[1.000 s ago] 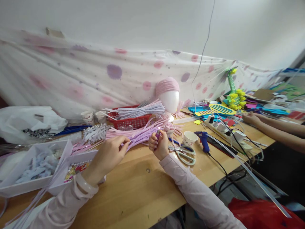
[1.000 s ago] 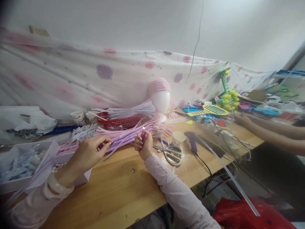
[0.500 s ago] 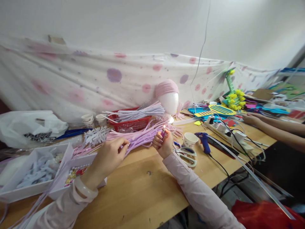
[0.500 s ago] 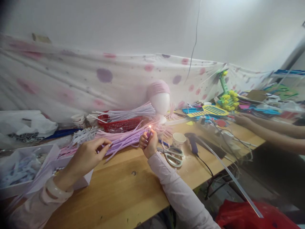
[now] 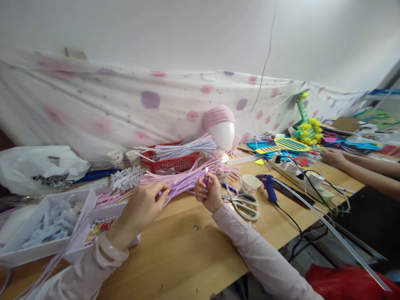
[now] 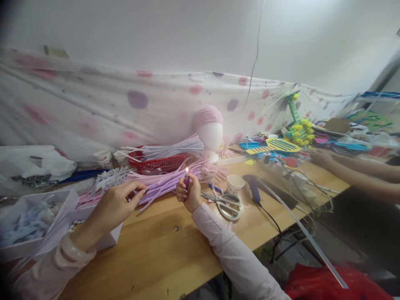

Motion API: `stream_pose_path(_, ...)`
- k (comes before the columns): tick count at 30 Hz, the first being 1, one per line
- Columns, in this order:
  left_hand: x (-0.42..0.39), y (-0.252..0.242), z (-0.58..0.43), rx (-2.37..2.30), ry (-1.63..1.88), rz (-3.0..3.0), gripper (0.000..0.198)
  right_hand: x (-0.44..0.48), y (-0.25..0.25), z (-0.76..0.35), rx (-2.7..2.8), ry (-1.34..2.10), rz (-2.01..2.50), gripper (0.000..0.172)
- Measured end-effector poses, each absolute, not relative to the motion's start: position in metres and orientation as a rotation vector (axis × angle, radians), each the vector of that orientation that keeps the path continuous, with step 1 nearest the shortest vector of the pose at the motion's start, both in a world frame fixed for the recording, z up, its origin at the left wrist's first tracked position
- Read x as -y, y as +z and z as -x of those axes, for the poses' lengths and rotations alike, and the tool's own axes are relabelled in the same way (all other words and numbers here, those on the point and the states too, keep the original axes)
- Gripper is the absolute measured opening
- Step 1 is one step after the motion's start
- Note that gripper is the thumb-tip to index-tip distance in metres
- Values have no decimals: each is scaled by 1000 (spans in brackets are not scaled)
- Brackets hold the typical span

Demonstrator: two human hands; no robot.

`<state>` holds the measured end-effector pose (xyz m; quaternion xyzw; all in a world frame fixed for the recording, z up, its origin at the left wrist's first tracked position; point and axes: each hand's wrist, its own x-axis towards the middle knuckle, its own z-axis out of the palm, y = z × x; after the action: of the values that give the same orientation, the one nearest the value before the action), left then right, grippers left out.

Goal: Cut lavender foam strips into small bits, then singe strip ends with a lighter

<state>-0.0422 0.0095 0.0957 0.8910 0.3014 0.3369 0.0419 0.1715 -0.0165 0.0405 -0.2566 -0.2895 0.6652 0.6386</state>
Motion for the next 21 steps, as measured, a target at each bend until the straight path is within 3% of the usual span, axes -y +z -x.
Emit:
stream_pose_path(14,-10,99,43,-944,1079,-2723,16,16,33,-172,693,1593,624,39)
stream_pose_path(21,-9,97,43,-937,1086,-2740,15,16,42,-177,597,1470,681,37)
